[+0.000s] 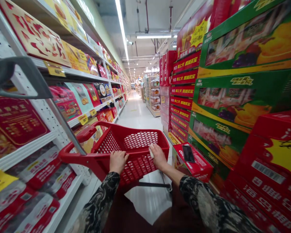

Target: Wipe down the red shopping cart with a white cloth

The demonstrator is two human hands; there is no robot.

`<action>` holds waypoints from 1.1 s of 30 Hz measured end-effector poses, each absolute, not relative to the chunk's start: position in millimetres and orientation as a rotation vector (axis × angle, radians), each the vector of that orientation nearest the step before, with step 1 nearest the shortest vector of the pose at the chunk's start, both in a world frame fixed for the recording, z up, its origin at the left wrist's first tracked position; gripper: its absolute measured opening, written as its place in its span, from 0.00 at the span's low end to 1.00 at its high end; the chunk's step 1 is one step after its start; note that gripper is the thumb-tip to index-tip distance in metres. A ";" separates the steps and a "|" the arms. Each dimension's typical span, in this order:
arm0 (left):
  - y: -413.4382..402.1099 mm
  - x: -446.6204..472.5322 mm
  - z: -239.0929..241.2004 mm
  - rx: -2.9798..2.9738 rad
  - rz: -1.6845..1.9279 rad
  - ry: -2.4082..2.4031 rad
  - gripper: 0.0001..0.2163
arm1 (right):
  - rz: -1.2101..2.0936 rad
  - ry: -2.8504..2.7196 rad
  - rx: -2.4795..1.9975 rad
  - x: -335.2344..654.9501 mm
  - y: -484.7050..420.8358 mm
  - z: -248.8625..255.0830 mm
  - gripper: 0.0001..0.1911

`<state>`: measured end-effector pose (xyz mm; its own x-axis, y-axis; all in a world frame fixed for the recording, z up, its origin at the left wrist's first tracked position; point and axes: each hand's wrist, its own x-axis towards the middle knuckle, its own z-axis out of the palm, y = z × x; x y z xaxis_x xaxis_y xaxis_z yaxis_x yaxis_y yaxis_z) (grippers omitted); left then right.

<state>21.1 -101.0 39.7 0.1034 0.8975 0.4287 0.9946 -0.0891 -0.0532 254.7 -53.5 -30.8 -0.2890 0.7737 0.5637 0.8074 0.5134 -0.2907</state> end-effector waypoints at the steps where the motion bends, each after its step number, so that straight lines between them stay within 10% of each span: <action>1: -101.0 20.8 39.6 -2.057 -0.417 -1.859 0.17 | -0.071 -2.133 -1.221 243.0 -54.6 -30.4 0.27; 33: -106.5 47.8 37.1 -2.249 -0.530 -1.766 0.18 | 0.003 -1.922 -1.406 293.5 -58.3 -21.0 0.28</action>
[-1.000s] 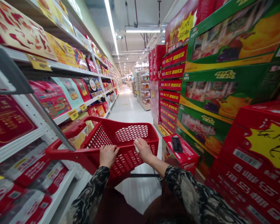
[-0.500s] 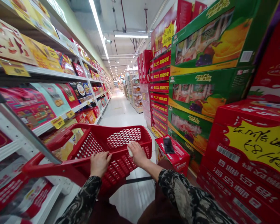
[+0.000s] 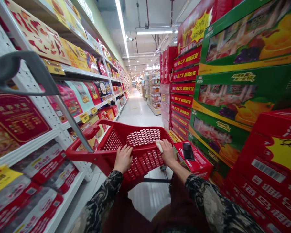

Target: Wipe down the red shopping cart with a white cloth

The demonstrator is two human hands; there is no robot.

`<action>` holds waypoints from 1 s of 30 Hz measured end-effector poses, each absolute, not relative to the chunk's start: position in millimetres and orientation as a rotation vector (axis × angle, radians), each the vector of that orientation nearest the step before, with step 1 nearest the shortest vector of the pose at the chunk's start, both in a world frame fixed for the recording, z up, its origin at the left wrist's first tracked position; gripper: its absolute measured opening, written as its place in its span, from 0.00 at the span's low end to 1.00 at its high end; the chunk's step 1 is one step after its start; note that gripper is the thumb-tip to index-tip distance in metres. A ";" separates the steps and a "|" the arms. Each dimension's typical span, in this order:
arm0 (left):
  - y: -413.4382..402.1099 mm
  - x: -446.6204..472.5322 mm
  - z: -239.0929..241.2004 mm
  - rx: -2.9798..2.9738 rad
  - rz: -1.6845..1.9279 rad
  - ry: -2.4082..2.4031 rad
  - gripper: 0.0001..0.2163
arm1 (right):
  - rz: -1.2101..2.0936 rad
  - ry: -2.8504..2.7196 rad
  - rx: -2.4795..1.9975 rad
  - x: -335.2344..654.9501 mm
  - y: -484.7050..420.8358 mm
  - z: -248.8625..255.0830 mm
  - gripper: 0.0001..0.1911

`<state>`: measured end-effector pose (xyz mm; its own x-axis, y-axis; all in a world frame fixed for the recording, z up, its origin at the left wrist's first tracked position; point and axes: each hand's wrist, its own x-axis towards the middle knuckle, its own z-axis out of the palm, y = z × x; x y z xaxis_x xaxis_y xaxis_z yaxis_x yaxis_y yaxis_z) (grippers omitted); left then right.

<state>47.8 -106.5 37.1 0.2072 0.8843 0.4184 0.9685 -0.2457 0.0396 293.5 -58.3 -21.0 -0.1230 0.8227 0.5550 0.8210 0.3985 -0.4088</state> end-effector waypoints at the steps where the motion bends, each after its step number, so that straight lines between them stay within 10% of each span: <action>1: -106.3 51.6 36.9 -2.261 -0.564 -1.783 0.18 | 0.013 -1.909 -1.417 289.2 -59.0 -19.7 0.29; 5: -104.4 77.8 37.7 -2.428 -0.951 -1.898 0.17 | 0.134 -1.952 -1.222 255.0 -69.7 -5.8 0.26; 14: -100.3 140.2 41.7 -2.258 -3.068 -2.103 0.20 | 1.239 -0.979 -0.754 210.7 -96.2 26.1 0.18; 23: -104.0 39.6 93.2 -2.021 -1.523 -1.828 0.17 | 0.448 -1.597 -1.220 244.3 -84.2 24.7 0.17; 30: -99.8 80.3 21.3 -2.202 -0.695 -1.649 0.17 | 0.194 -2.038 -1.431 255.8 -78.9 -4.9 0.27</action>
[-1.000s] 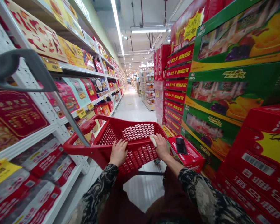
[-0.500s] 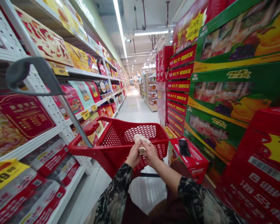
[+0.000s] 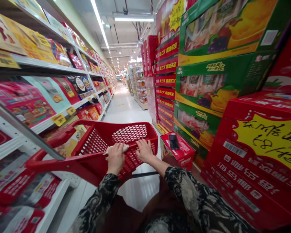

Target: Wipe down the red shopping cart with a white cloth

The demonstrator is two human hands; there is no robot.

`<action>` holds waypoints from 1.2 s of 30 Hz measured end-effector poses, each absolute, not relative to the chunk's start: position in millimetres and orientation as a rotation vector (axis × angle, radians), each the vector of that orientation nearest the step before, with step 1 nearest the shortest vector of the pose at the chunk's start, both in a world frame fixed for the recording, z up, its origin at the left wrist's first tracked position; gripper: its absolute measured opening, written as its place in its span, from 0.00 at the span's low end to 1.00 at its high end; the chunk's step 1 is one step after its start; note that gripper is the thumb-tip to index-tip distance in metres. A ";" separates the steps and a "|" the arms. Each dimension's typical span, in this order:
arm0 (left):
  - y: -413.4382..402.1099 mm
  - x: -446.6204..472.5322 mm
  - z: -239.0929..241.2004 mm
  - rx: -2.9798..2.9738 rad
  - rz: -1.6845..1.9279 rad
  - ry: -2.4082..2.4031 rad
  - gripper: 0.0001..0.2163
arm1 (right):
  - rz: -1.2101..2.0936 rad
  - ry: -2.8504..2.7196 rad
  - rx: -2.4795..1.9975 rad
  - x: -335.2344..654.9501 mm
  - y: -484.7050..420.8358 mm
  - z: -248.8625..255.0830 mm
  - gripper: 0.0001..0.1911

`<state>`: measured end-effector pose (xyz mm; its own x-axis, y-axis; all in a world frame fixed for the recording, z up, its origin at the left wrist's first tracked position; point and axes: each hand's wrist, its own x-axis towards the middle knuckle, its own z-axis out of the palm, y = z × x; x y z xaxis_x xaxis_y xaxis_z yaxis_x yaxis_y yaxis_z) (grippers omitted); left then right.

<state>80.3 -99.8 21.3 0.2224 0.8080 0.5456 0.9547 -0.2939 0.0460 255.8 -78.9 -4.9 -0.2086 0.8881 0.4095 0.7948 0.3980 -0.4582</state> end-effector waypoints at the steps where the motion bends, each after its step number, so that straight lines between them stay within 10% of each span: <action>1: -98.0 90.7 13.4 -2.238 -0.670 -1.616 0.17 | 0.170 -2.058 -1.425 255.7 -79.6 -8.3 0.27; 17: -136.4 -47.9 75.0 -1.778 -0.610 -1.716 0.18 | 0.149 -2.172 -1.358 274.0 -81.5 -10.1 0.31; 29: -93.0 43.2 -5.2 -2.170 -0.719 -1.306 0.20 | 0.220 -2.178 -1.364 274.6 -83.3 -9.0 0.33; 36: -114.2 -41.8 39.4 -1.938 -0.568 -1.413 0.19 | 0.217 -2.188 -1.321 278.5 -84.2 -9.9 0.33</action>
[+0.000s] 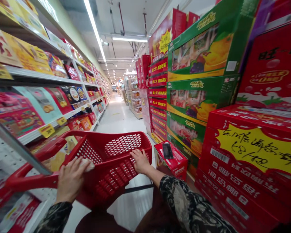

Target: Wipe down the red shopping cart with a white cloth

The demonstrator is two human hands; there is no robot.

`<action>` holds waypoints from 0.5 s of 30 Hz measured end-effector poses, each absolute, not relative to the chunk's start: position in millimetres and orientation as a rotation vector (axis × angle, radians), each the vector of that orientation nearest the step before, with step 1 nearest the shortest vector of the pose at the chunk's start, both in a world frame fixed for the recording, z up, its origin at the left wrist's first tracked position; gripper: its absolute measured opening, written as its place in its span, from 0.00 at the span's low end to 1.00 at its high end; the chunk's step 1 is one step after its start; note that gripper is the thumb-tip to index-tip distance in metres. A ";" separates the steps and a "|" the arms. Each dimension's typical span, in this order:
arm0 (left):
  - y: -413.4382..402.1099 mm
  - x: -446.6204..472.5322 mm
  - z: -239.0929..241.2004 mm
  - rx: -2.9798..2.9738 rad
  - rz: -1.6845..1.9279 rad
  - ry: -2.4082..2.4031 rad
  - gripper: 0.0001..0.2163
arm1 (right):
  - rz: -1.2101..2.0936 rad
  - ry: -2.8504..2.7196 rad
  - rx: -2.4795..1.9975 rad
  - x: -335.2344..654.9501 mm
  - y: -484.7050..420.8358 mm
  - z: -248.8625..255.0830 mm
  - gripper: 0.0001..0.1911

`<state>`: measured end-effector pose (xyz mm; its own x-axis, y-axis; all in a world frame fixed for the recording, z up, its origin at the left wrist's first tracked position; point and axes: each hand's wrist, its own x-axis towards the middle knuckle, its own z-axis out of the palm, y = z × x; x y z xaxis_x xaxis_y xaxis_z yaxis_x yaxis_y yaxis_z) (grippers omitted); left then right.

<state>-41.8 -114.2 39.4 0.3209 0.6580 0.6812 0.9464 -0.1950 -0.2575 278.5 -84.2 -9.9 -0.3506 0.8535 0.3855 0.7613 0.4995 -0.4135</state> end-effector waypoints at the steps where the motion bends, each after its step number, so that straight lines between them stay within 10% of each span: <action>1: -119.0 -50.9 47.2 -1.883 -0.562 -1.468 0.18 | 0.215 -2.185 -1.320 278.3 -84.3 -10.4 0.33; 15: -94.4 80.5 -3.5 -2.192 -0.757 -1.504 0.19 | 0.196 -2.184 -1.328 276.7 -83.5 -13.0 0.34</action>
<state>80.5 -94.4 -3.5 0.2837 0.7319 0.6196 0.9336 -0.3584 -0.0042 276.7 -83.5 -13.0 -0.3445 0.8528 0.3925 0.7693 0.4961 -0.4025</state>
